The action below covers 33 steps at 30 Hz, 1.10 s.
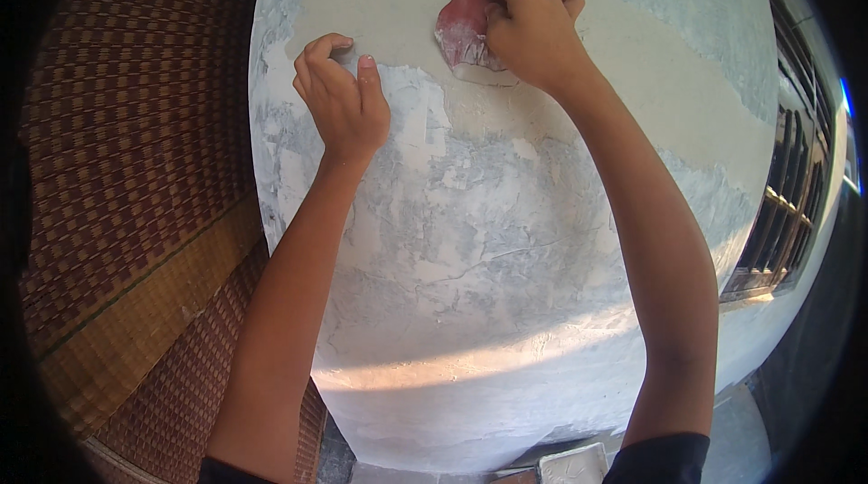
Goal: Applying putty or plaster to a wall using a spatula.
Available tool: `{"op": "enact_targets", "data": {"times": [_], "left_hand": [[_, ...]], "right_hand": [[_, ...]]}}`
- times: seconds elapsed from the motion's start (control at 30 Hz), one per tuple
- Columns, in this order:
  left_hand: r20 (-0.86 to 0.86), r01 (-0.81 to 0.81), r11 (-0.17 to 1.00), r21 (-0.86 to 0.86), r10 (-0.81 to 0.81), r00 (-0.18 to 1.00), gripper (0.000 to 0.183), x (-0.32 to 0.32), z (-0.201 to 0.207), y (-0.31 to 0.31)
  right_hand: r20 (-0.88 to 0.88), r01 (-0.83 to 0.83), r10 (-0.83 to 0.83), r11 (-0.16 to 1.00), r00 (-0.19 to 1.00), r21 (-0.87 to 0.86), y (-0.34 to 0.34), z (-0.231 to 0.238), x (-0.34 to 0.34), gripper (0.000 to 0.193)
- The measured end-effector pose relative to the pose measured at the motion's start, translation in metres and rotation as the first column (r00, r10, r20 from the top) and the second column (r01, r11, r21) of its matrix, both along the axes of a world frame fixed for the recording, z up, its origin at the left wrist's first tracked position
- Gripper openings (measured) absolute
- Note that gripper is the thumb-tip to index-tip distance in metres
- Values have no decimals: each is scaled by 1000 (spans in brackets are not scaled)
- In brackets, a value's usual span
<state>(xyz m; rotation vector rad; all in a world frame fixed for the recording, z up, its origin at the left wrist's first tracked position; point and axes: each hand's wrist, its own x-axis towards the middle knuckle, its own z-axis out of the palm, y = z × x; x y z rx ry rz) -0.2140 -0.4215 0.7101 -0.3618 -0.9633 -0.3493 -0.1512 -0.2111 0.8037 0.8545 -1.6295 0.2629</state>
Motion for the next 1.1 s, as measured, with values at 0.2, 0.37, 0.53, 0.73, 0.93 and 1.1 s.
{"op": "enact_targets", "data": {"times": [0.2,0.37,0.53,0.73,0.93,1.1], "left_hand": [[22,31,999,-11,-31,999,35,2,-1,2],[-40,10,1000,-1,-10,999,32,0,2,3],[8,10,1000,-18,-10,1000,34,0,-1,0],[8,1,999,-33,-1,1000,33,-1,-1,-1],[5,-7,999,-47,7,1000,33,1,1,2],[-2,11,998,-61,-12,1000,34,1,0,1]], "right_hand": [[50,39,-42,997,998,70,5,-10,-5,26],[41,7,-1,988,999,-156,17,-1,-1,26],[-2,-37,37,990,999,-134,14,-21,-13,24],[89,-269,328,878,940,-396,22,-24,-4,24],[11,-92,102,935,995,-342,19,-34,-11,22],[-48,-266,301,746,953,-611,29,-52,0,16]]}}
